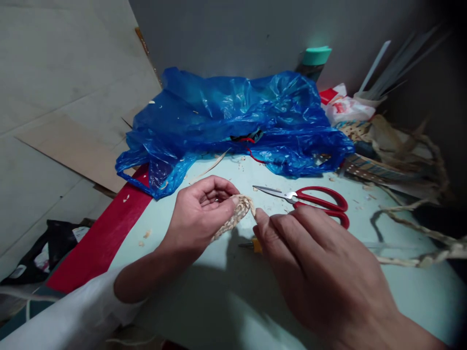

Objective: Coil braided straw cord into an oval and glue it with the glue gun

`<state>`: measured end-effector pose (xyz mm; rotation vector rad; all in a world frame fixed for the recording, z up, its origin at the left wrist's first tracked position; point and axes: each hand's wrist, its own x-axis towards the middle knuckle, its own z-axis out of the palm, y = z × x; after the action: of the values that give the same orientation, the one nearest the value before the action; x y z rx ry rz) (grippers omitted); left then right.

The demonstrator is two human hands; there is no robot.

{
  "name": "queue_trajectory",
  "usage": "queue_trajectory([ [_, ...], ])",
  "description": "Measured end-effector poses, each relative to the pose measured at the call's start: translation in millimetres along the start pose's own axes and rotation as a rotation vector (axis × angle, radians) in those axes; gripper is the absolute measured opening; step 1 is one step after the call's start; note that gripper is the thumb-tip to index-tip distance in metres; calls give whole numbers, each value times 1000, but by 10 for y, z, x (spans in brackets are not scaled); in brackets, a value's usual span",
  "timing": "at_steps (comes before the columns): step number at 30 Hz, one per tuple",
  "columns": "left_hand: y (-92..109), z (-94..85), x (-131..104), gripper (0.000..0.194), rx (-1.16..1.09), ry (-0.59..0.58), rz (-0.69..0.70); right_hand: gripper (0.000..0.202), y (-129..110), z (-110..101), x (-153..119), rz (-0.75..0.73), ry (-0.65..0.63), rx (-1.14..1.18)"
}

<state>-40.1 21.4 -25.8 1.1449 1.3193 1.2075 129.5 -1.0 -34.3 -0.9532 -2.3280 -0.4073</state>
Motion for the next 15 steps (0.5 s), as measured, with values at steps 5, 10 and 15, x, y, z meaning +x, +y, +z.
queue_trajectory([
  [5, -42, 2, 1, 9, -41, 28, 35, 25, -76, 40, -9, 33, 30, -79],
  [10, -68, -12, -16, 9, -67, 58, 32, 28, -51, 65, 3, -55, -46, -120],
  [15, -57, -12, -12, 11, -140, 101, 27, 30, -70, 125, 38, -74, -36, -68],
])
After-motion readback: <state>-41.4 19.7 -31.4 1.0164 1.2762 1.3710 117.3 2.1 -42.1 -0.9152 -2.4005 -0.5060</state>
